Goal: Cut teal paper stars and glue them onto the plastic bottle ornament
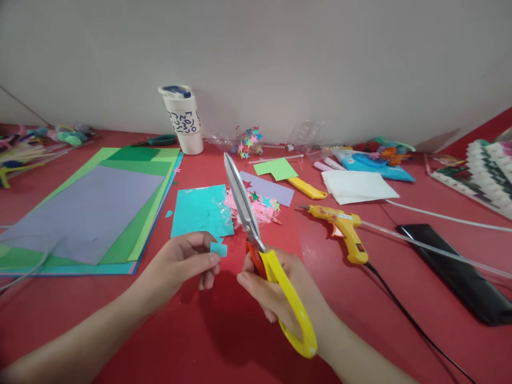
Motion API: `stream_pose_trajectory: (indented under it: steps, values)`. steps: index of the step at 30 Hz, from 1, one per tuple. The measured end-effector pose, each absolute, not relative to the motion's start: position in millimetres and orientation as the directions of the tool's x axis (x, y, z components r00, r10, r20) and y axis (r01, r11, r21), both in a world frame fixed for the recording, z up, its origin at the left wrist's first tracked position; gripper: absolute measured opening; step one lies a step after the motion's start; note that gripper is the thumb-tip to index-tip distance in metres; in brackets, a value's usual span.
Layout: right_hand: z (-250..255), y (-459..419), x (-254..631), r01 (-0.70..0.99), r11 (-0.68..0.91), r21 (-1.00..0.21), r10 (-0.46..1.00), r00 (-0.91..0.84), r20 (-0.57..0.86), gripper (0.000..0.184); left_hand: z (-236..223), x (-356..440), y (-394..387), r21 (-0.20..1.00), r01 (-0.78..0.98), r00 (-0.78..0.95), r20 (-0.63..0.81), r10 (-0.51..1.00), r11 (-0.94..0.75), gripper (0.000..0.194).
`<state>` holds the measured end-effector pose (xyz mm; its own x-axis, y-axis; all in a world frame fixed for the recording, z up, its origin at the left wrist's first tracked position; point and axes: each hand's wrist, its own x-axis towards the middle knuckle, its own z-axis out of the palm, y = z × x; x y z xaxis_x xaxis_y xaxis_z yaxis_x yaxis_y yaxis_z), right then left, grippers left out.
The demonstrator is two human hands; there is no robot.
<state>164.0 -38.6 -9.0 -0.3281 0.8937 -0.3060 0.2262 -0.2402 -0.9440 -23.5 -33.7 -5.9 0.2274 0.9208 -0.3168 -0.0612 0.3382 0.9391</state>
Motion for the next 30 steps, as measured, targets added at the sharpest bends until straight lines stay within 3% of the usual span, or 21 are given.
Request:
stream_pose_trajectory:
  steps: [5, 11, 14, 19, 24, 30]
  values:
    - [-5, -41, 161, 0.28, -0.206, -0.938, 0.921, -0.267, -0.282, 0.011, -4, -23, -34, 0.934, -0.074, 0.235, -0.324, 0.916, 0.35, 0.017]
    - [4, -41, 158, 0.36, -0.15, -0.921, 0.921, -0.288, -0.263, 0.023, -7, -20, -42, 0.942, 0.088, 0.36, -0.332, 0.872, 0.323, 0.011]
    - [-3, -40, 161, 0.321, -0.153, -0.935, 0.885, -0.376, -0.274, 0.025, -9, -19, -45, 0.941, 0.128, 0.389, -0.337, 0.857, 0.312, 0.011]
    - [-15, -40, 164, 0.217, -0.174, -0.96, 0.894, -0.374, -0.246, 0.025, -6, -19, -42, 0.932, 0.024, 0.387, -0.343, 0.856, 0.363, 0.013]
    - [-6, -39, 167, 0.321, -0.195, -0.927, 0.916, -0.278, -0.289, 0.015, 4, -29, -33, 0.955, -0.128, 0.163, -0.245, 0.956, 0.267, 0.015]
    - [-3, -36, 178, 0.419, 0.044, -0.907, 0.864, -0.471, -0.176, 0.043, 11, -39, -28, 0.983, -0.168, -0.091, -0.093, 0.991, 0.077, 0.012]
